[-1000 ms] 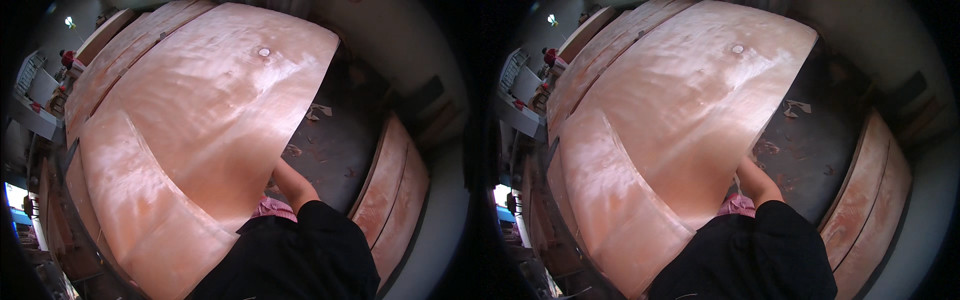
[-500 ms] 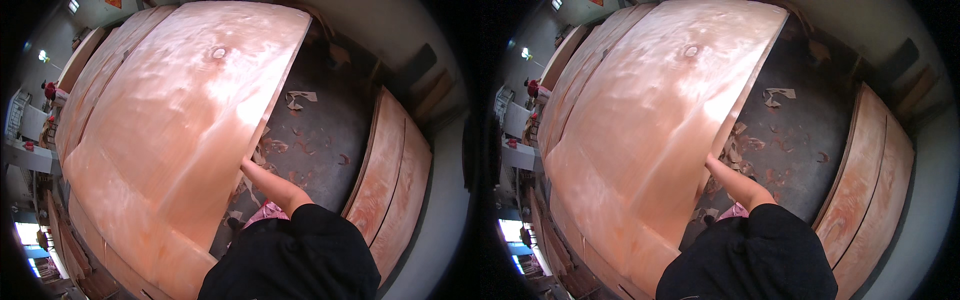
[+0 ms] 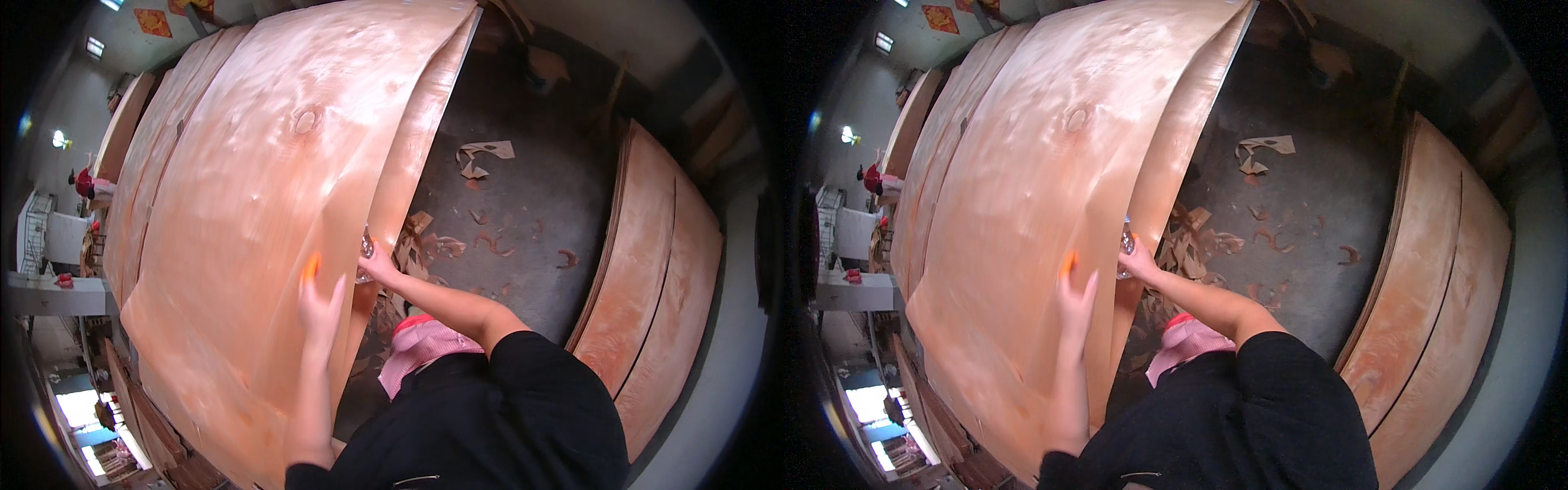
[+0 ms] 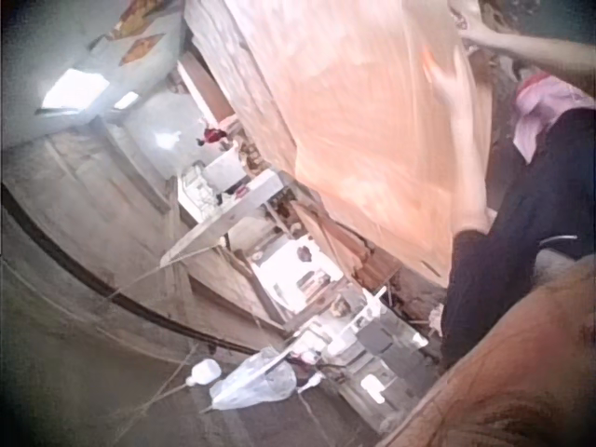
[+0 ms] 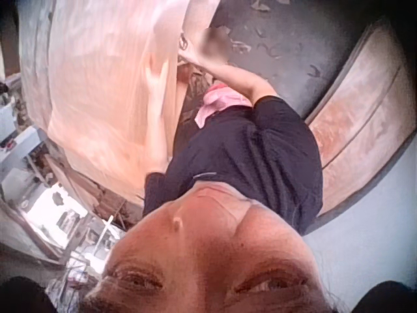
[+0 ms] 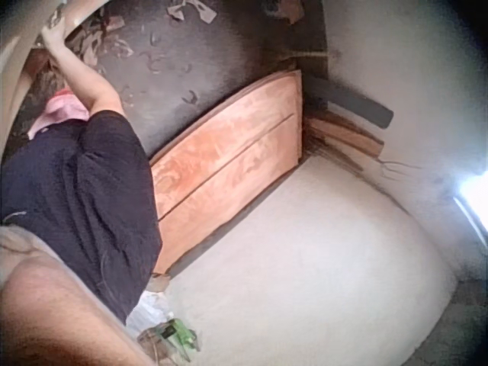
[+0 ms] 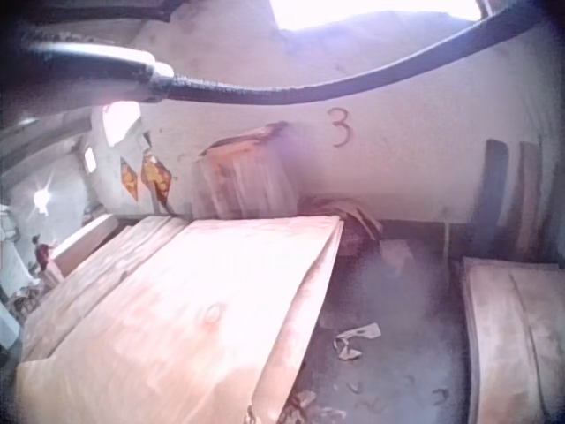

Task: The person uses a utility knife and a yellow scraper to peel thin wood veneer from a large board. They lift and remove the veneer in sections, occasionally using a water bottle to assist the process. The removed veneer pieces are placed on the floor.

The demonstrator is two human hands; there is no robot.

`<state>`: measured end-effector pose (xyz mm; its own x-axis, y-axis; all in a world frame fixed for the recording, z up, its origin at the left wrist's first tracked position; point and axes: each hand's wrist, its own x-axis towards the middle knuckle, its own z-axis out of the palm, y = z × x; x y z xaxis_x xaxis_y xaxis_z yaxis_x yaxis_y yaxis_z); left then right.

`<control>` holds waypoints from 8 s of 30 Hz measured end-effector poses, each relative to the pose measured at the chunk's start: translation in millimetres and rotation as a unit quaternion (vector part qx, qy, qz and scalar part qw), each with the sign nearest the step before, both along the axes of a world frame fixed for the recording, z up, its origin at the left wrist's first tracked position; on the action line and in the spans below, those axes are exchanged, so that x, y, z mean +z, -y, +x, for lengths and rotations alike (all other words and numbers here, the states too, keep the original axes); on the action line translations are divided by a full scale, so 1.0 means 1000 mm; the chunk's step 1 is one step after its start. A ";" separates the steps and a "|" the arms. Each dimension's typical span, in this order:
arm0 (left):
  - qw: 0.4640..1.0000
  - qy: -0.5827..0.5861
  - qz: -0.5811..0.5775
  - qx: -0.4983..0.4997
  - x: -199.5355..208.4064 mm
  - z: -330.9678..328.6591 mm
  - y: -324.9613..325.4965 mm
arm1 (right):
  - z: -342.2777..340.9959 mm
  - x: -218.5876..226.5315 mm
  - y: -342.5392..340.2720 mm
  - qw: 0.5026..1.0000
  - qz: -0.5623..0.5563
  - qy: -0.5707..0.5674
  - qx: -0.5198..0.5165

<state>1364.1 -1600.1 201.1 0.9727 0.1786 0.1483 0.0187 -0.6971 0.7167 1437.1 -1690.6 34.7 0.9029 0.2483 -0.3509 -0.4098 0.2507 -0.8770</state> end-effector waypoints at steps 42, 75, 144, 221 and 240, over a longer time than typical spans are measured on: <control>0.929 -0.188 0.314 0.048 -0.121 0.520 -0.018 | 0.485 0.022 0.269 0.941 -0.132 0.065 0.306; 0.815 0.020 0.374 0.442 0.193 0.544 -0.255 | 0.721 0.049 -0.020 0.877 -0.090 -0.093 0.463; 0.925 -0.132 0.345 0.089 -0.082 0.515 0.006 | 0.700 0.024 0.175 0.948 0.053 -0.176 0.261; 0.716 0.376 -0.332 0.486 -0.029 0.070 0.395 | 0.146 0.172 0.267 0.424 0.098 0.440 0.785; 0.512 0.250 -0.168 0.805 -0.007 -0.386 0.424 | -0.278 0.166 0.155 0.083 0.064 0.447 0.888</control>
<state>978.3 -2024.1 193.6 -0.6186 0.7857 0.0051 0.1308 0.0965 0.9867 1159.1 -1845.9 200.4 -0.9478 0.2188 -0.2319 0.3144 0.5216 -0.7932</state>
